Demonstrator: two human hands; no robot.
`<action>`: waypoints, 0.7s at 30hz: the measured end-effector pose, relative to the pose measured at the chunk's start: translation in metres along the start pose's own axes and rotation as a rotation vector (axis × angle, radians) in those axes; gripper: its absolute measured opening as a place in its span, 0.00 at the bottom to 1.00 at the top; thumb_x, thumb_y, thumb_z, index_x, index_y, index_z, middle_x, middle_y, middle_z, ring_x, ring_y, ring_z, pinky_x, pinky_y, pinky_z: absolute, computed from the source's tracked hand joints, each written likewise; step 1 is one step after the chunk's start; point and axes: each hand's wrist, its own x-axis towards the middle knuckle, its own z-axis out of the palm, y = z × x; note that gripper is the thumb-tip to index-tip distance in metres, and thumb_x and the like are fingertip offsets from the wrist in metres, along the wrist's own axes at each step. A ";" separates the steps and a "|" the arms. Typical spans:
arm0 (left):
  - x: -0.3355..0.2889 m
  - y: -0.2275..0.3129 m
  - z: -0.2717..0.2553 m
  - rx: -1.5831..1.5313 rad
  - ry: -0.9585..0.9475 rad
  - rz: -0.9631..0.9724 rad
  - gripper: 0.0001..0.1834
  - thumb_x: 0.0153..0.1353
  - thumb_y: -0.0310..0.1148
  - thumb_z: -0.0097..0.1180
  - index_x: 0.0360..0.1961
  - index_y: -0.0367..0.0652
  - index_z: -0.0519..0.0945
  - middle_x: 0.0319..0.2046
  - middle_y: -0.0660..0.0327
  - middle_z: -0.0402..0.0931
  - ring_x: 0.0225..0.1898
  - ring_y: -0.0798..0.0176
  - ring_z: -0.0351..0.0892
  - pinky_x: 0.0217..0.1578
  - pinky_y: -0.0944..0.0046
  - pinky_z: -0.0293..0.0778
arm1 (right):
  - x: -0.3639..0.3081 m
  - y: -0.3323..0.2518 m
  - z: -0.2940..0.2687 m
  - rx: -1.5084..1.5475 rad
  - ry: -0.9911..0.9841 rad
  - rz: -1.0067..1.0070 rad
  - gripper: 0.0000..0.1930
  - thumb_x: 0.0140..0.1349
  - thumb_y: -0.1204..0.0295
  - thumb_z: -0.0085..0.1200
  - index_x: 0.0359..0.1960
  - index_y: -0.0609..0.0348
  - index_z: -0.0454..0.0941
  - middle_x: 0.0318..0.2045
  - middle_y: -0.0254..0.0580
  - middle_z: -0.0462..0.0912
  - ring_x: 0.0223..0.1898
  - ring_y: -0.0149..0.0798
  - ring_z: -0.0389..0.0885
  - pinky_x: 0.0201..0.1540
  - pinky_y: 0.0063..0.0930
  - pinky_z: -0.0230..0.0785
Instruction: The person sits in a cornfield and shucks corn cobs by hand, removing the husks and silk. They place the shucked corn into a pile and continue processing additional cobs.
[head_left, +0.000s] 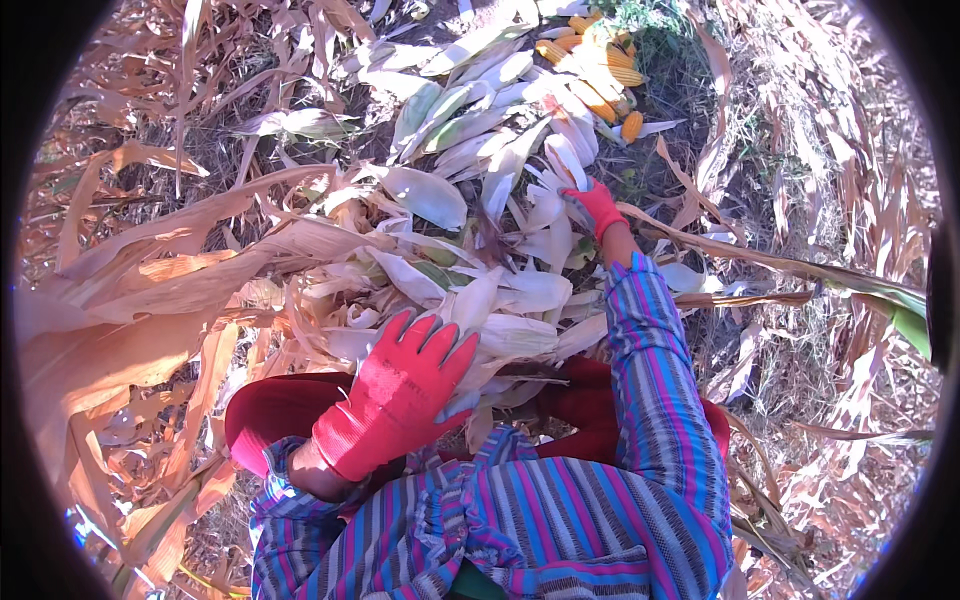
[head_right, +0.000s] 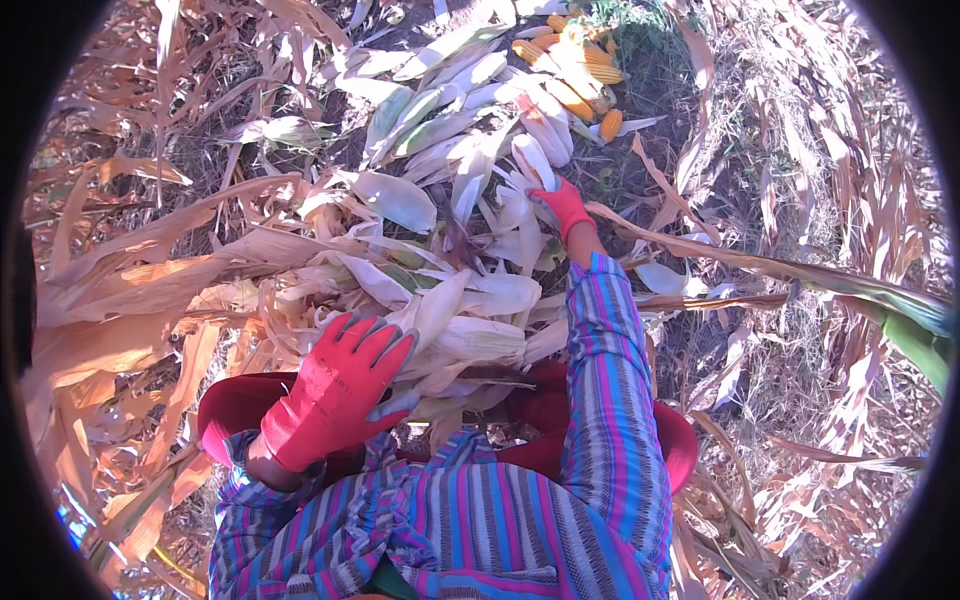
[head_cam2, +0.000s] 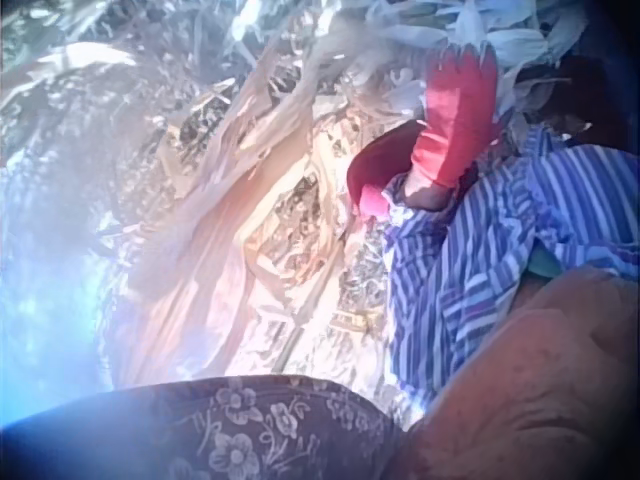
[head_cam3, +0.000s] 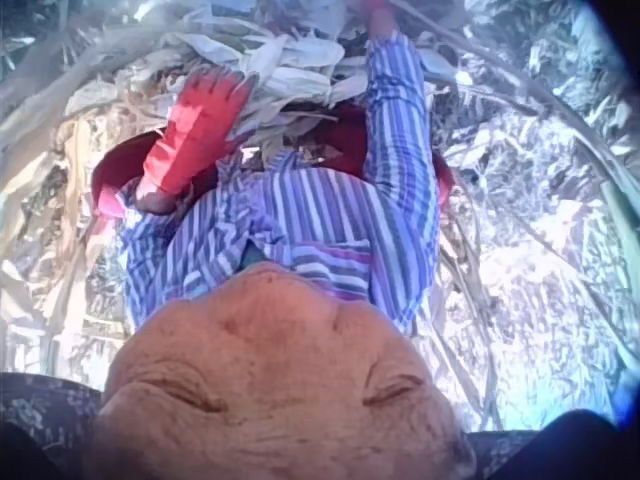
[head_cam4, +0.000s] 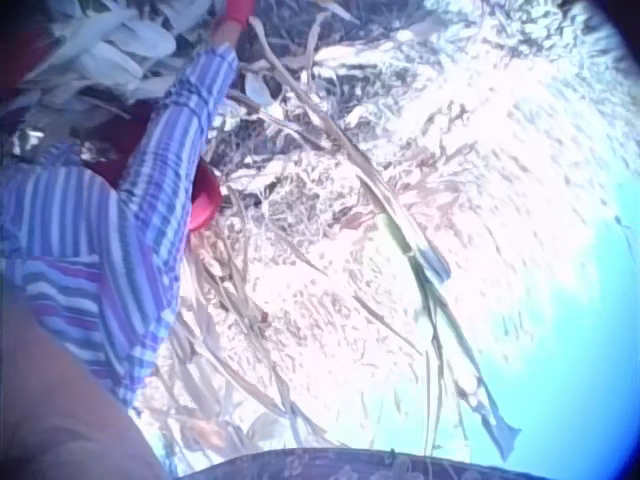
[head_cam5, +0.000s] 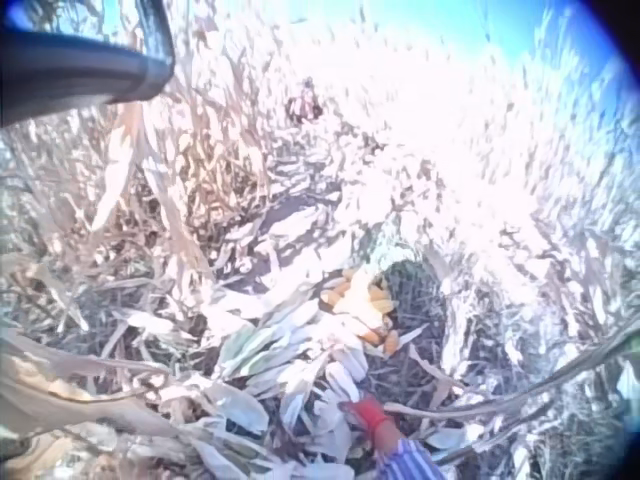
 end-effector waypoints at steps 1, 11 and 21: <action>-0.002 -0.001 0.000 0.011 0.043 -0.008 0.38 0.41 0.43 0.65 0.55 0.39 0.68 0.48 0.50 0.69 0.53 0.46 0.66 0.55 0.45 0.59 | -0.012 -0.022 -0.003 -0.031 0.004 -0.081 0.28 0.40 0.62 0.70 0.43 0.60 0.76 0.35 0.35 0.80 0.35 0.28 0.75 0.38 0.26 0.69; 0.014 -0.007 0.019 0.461 0.306 -0.039 0.45 0.42 0.51 0.63 0.60 0.44 0.61 0.57 0.53 0.63 0.59 0.49 0.60 0.59 0.47 0.55 | -0.208 -0.211 -0.042 -0.574 -0.735 -0.452 0.32 0.39 0.56 0.65 0.47 0.58 0.74 0.39 0.49 0.81 0.43 0.44 0.79 0.47 0.32 0.68; -0.014 -0.019 -0.016 0.097 0.203 -0.225 0.30 0.38 0.42 0.65 0.47 0.48 0.74 0.34 0.54 0.78 0.38 0.50 0.79 0.36 0.54 0.73 | -0.276 -0.174 -0.070 -0.603 -0.155 -0.570 0.23 0.49 0.59 0.58 0.49 0.48 0.74 0.38 0.46 0.81 0.42 0.46 0.79 0.43 0.34 0.70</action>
